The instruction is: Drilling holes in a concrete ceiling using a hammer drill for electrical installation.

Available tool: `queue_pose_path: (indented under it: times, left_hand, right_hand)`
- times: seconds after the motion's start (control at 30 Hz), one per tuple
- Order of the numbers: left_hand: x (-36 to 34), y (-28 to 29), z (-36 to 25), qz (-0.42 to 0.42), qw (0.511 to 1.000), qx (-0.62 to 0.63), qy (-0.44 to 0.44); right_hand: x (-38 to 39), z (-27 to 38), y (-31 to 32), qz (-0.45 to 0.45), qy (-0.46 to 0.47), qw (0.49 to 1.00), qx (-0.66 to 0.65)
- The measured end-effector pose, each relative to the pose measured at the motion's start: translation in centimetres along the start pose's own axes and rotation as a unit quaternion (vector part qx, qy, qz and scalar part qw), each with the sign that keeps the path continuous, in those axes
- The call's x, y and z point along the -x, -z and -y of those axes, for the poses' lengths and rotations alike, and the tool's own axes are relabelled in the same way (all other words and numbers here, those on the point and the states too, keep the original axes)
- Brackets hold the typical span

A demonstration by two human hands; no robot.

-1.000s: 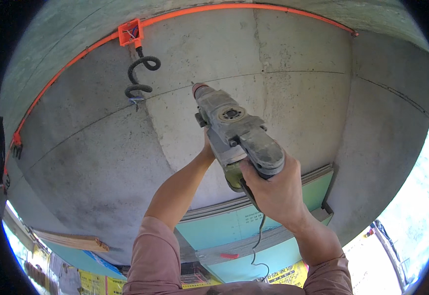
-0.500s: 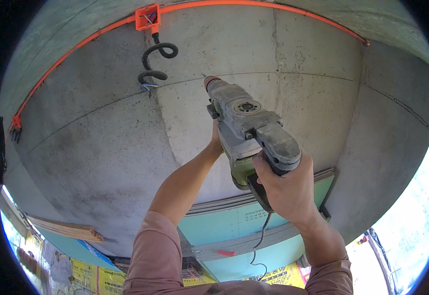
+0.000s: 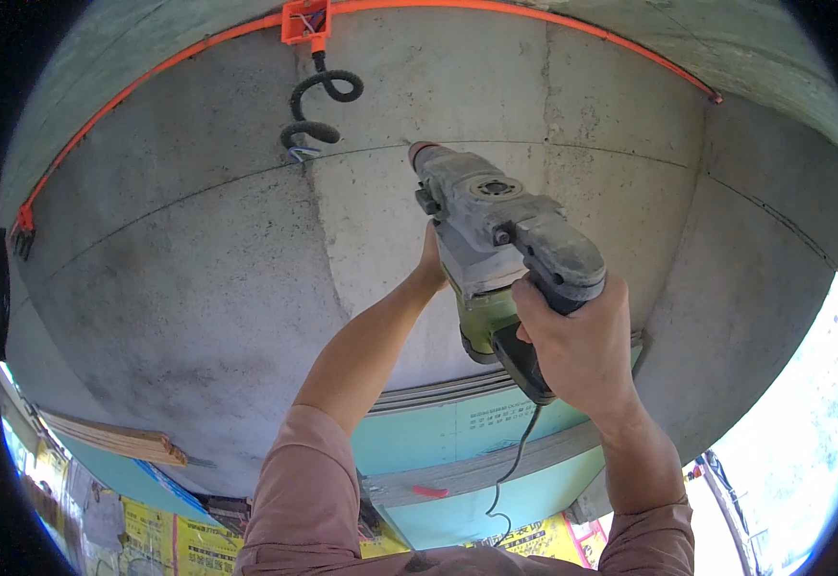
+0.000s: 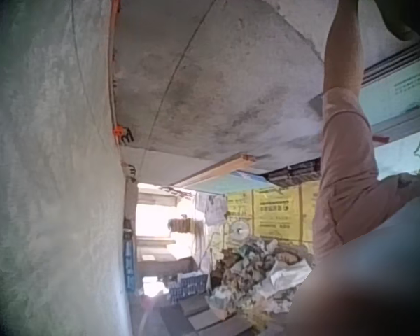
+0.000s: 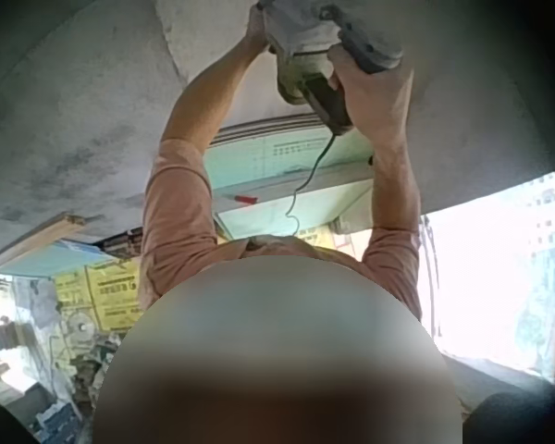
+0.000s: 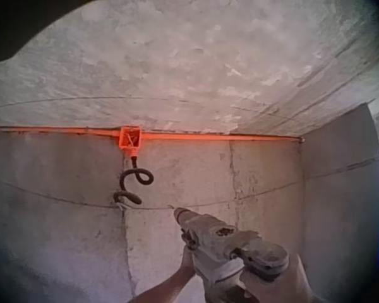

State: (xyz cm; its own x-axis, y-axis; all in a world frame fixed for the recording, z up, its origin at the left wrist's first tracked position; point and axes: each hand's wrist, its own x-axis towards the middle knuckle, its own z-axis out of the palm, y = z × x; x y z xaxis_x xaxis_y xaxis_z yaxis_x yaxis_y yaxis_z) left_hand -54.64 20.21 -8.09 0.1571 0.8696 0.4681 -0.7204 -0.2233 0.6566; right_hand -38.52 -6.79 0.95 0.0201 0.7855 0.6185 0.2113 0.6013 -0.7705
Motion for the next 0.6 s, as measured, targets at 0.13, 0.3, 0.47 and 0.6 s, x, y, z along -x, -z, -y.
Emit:
queue_pose_path:
  times: [0.13, 0.3, 0.47, 0.6]
  left_hand:
    - [-0.3, 1.1, 0.0, 0.013, 0.989, -0.128, -0.069]
    - [-1.4, 2.9, 0.4, 0.012, 0.936, -0.305, -0.174]
    - [-2.6, 3.4, 1.2, -0.001, 0.899, -0.391, -0.198]
    - [-3.8, 4.9, 1.8, -0.013, 0.875, -0.443, -0.196]
  right_hand:
    - [0.1, 0.5, -0.9, -0.025, 0.003, 1.000, 0.005]
    - [0.5, 1.4, -2.4, -0.033, 0.016, 0.999, -0.010]
    - [0.7, 1.9, -3.1, -0.047, 0.024, 0.998, -0.025]
    - [1.1, 1.4, -4.2, -0.072, 0.039, 0.996, -0.028]
